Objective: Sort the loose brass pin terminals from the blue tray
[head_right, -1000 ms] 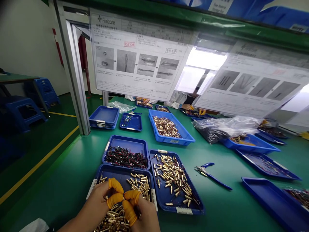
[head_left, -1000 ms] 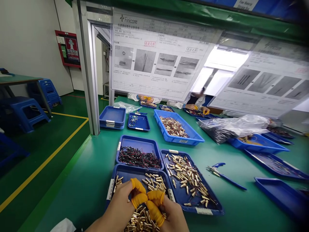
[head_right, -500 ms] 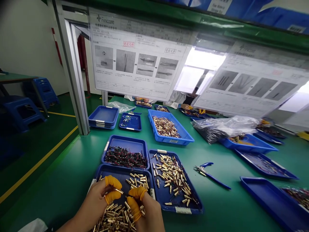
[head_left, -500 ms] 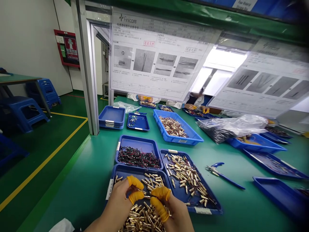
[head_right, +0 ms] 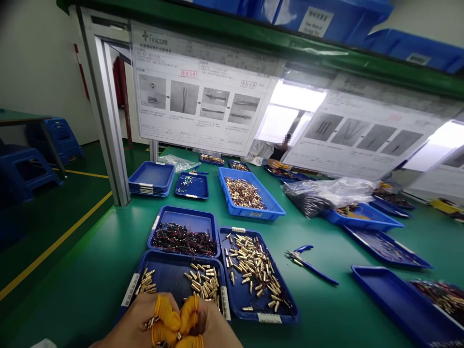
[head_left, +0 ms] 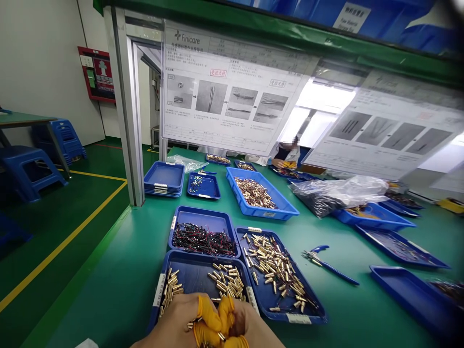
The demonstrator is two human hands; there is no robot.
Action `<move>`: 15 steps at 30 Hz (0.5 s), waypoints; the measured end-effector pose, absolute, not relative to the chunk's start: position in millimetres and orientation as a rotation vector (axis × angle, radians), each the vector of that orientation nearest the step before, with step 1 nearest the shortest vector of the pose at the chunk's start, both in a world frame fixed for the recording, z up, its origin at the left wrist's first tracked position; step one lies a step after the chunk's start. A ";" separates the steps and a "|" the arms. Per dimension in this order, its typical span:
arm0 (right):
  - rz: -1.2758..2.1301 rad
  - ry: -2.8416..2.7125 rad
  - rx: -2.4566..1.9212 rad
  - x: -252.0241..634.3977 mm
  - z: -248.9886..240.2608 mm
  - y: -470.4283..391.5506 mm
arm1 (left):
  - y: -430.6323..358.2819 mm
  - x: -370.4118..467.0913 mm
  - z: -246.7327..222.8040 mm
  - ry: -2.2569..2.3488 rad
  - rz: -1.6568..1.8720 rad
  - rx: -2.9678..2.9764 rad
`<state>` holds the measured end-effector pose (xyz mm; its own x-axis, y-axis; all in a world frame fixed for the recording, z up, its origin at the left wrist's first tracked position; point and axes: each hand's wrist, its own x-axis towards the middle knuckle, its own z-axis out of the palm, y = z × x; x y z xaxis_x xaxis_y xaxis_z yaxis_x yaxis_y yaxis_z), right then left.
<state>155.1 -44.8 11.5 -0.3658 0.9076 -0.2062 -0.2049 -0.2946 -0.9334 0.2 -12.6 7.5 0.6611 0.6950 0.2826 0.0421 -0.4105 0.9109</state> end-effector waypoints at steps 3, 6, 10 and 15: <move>1.786 -1.030 -0.991 152.8 -1.3 -43.1 | -11.2 0.9 4.3 0.579 0.831 1.941; 1.703 -1.037 -1.061 158.1 -1.3 -44.9 | -9.2 2.0 -4.7 0.667 0.815 1.976; 1.365 -1.153 -1.301 200.8 18.5 -45.3 | -5.9 3.2 -23.3 0.698 0.622 2.089; 0.302 -1.509 -1.951 262.2 34.3 -18.3 | 0.5 8.3 -46.1 0.780 0.375 2.570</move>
